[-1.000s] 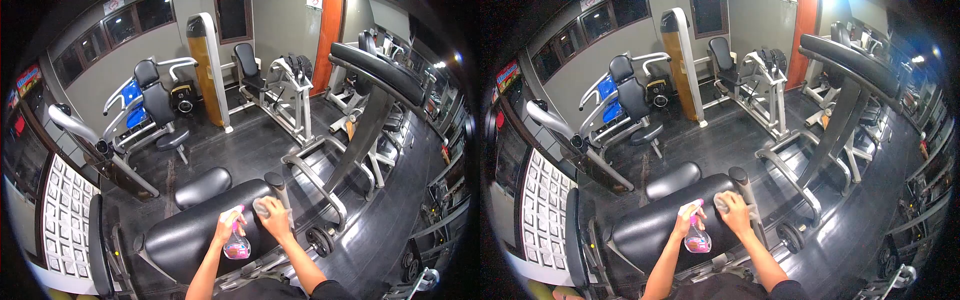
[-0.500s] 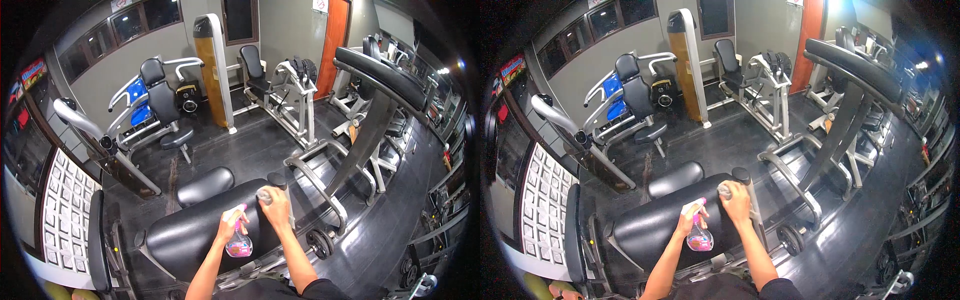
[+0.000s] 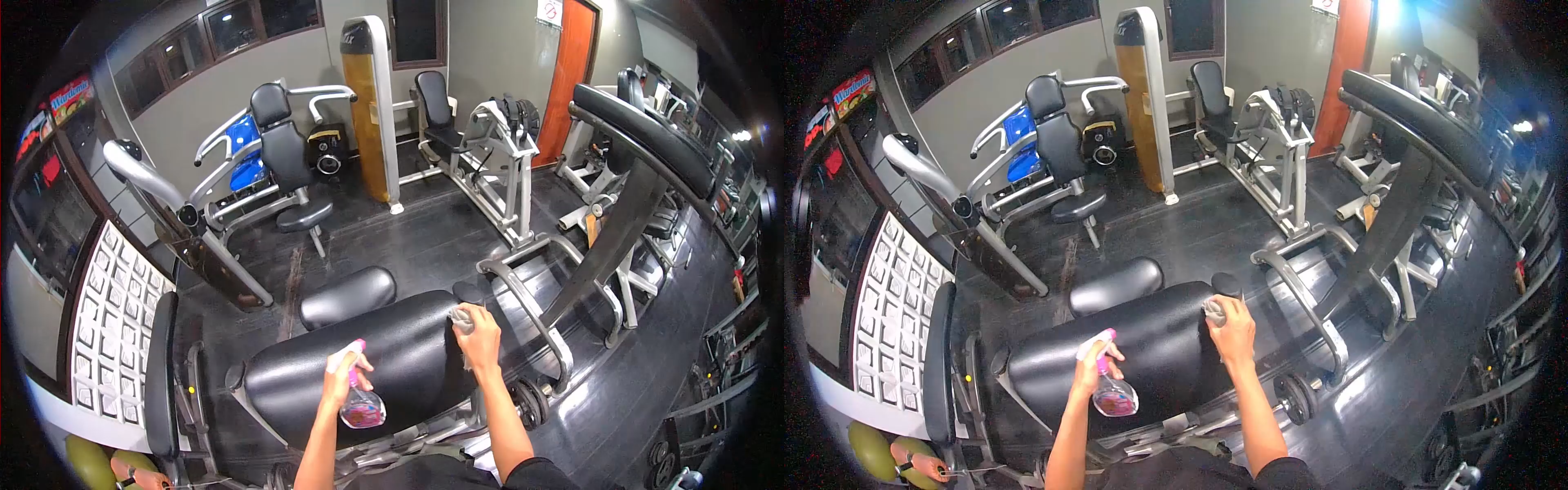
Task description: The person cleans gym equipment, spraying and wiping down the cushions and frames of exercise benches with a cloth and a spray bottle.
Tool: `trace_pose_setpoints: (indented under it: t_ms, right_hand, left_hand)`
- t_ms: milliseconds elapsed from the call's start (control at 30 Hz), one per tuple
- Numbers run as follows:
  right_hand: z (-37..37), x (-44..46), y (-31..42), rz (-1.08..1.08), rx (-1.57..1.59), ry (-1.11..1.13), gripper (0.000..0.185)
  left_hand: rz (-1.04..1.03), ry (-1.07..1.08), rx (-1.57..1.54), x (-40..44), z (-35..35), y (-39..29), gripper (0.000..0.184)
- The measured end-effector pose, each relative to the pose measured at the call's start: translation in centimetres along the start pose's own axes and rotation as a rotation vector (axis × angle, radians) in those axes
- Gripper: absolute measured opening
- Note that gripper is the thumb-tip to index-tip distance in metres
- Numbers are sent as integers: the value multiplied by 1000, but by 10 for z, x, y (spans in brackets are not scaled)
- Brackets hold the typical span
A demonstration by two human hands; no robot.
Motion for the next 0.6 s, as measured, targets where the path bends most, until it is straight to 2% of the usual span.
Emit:
trace_pose_setpoints:
  t_ms: [133, 267, 367, 400, 600]
  right_hand:
    - [-24, -15, 42, 129, 9, 26, 46]
    - [-30, -40, 75, 293, 83, 160, 47]
    - [-17, -39, 66, 316, 90, 219, 41]
    - [-14, -36, 58, 336, 52, 192, 48]
    - [-5, 5, 26, 76, -2, 63, 41]
  left_hand:
    - [3, -84, 44, -6, 20, -12, 41]
    - [10, -120, 59, -8, 17, -17, 42]
    - [-2, -116, 30, -8, 19, -15, 38]
    - [-11, -113, 5, -8, 21, -14, 38]
    - [8, -107, 18, -8, 24, -7, 38]
Point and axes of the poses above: each hand's wrist, its own x-axis towards the middle knuckle, its own z-axis out of the back of the hand, y = z × x, the point moved 8 cm from there along x, towards the middle knuckle, and after that the axes turned 12 degrees about -x, right-handed, at the moved point
